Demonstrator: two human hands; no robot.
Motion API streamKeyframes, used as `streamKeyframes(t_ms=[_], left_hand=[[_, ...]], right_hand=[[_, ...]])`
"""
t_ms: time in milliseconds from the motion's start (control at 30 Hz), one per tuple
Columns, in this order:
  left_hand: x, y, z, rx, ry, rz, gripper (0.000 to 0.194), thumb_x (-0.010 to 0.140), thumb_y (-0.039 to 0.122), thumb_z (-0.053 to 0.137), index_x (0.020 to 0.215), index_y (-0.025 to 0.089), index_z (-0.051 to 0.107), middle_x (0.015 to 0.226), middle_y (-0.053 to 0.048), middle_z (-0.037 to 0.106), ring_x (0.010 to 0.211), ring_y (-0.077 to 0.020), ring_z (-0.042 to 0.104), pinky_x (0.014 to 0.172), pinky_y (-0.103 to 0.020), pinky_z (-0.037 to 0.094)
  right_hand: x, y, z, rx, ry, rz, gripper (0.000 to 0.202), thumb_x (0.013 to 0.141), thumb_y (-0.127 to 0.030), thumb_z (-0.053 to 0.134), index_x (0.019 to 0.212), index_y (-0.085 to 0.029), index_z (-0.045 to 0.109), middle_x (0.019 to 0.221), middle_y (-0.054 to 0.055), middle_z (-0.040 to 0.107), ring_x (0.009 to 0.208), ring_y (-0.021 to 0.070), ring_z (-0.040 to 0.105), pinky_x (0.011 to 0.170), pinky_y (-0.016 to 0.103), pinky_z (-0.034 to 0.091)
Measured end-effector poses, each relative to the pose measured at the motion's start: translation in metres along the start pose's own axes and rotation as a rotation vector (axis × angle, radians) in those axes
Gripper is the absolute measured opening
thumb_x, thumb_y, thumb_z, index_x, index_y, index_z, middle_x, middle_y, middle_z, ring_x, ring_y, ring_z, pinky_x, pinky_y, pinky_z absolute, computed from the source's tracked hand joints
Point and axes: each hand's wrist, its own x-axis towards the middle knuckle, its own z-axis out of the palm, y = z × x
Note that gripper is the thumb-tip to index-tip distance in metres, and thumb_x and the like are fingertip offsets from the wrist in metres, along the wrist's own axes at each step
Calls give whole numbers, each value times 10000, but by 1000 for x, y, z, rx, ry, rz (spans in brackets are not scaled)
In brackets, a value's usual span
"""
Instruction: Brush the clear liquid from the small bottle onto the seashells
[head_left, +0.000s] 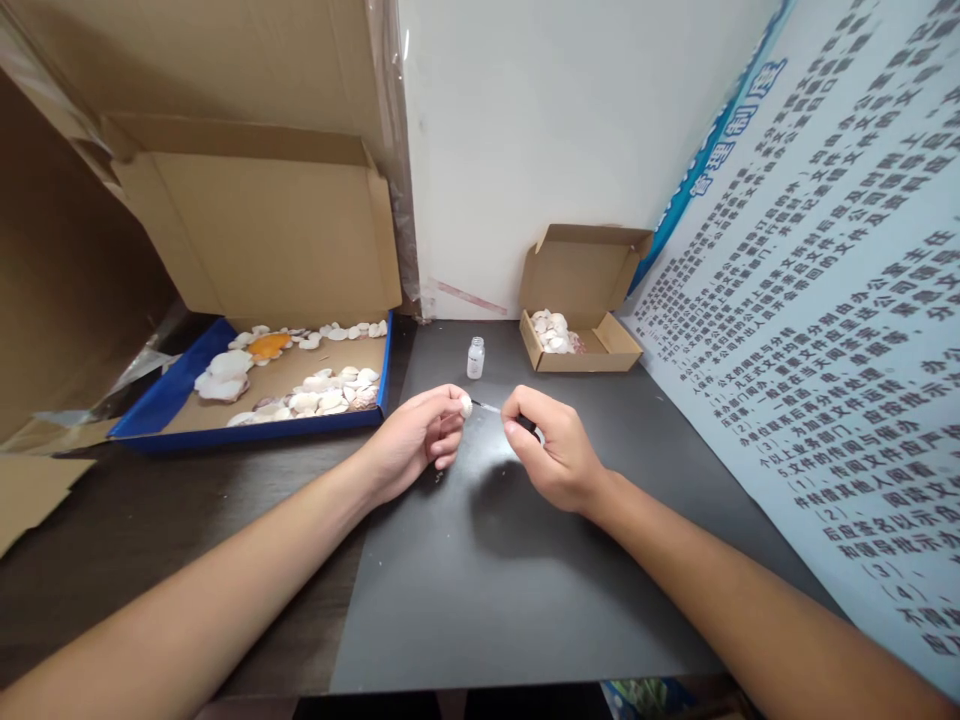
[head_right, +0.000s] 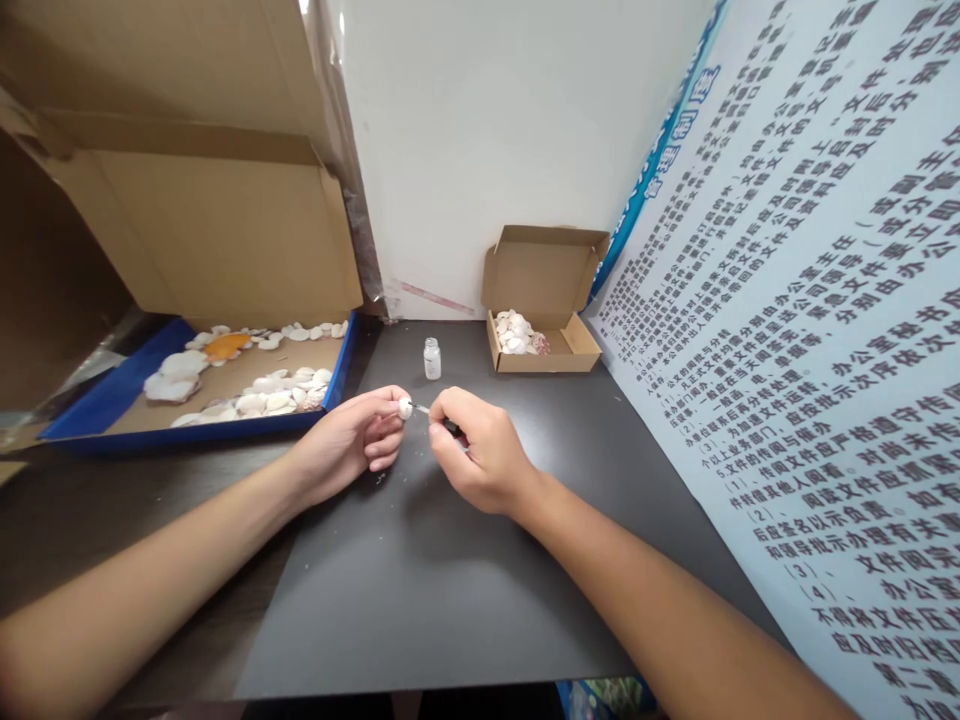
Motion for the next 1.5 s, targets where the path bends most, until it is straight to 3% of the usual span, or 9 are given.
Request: streamKeyframes(t_ms=[167,367,600,800,1000,1500], left_hand=[[0,2,1,-63,1,-24,106,830,235,572,775,187,495,616,74,381,405,-41,302,376,-170,310],[0,3,1,-64,22,-23,91,806,225,608,784,176,534,605,76,388,395,-31,301,370,-161,283],[0,3,2,-138,63,-12,211,776,203,648,670,167,470,549,91,272,422,-35,247,398,-166,240],[0,4,3,-155,83,-1,281,755,188,660,629,181,408,549,94,233,439,-47,204,395,-171,224],[2,3,0,-164,93,51,348,779,190,665,614,189,359,561,88,245,445,-53,205,397,-179,228],[0,6,2,-190,90,28,356,776,164,656,592,189,352,551,85,199,458,-60,171,399,-177,218]], right_hand=[[-2,1,3,27,-63,-6,152,863,-128,373,750,-209,435,705,-13,468,621,134,417,607,266,339],[1,5,4,-123,-62,198,158,839,-131,403,703,-210,410,660,-23,459,613,141,402,602,279,302],[-2,1,3,7,-87,34,156,868,-129,385,747,-206,446,708,-13,470,627,135,421,616,266,339],[-4,5,9,-53,-190,105,178,889,-130,377,750,-207,459,731,-7,486,668,148,447,657,283,349],[-3,1,6,2,-97,55,181,878,-116,374,747,-208,457,727,-4,474,645,144,435,630,278,349],[-4,1,6,-35,-181,67,187,895,-114,364,764,-205,461,756,-6,468,673,142,443,651,278,347]])
